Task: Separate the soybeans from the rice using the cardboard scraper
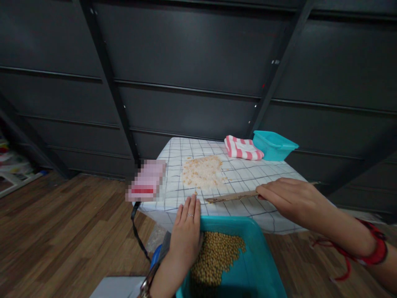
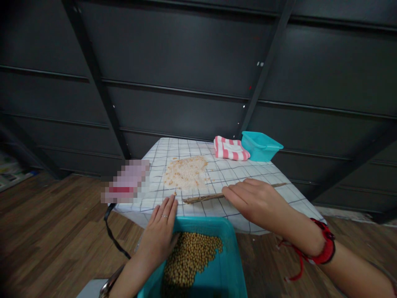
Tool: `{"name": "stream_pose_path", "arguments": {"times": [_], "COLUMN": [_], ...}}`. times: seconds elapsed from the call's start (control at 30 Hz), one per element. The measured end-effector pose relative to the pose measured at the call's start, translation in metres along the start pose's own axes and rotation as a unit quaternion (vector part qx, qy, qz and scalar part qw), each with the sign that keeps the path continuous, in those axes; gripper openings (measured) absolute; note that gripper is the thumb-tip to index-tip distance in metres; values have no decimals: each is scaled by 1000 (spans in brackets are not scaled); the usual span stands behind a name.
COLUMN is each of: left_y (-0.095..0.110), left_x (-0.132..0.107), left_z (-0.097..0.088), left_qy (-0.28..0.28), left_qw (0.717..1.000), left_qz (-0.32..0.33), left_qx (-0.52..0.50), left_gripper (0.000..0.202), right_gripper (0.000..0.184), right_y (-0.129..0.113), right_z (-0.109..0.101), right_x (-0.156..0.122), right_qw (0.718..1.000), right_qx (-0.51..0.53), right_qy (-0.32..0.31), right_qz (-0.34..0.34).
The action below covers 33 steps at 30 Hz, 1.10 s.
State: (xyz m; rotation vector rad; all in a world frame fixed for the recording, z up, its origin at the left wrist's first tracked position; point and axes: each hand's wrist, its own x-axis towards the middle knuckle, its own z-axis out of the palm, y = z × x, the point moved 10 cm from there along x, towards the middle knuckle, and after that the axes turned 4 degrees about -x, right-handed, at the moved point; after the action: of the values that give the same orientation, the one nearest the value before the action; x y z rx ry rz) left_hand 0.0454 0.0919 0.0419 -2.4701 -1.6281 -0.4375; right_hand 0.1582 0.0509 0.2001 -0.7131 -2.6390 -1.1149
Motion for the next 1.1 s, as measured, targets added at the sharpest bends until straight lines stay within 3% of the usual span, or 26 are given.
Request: {"name": "stream_pose_path", "arguments": {"times": [0.9, 1.1], "left_y": [0, 0], "left_x": [-3, -3], "left_z": [3, 6], "left_qy": [2, -6], "left_qw": [1000, 1000], "left_qz": [2, 7], "left_qx": [-15, -4], "left_gripper": [72, 71], "right_gripper": [30, 34], "right_y": [0, -7], "right_z": [-7, -16], "right_x": [-14, -20], "right_qw": [987, 991], "right_qx": [143, 116], "right_qy": [-34, -19], "right_qz": [70, 62]}}
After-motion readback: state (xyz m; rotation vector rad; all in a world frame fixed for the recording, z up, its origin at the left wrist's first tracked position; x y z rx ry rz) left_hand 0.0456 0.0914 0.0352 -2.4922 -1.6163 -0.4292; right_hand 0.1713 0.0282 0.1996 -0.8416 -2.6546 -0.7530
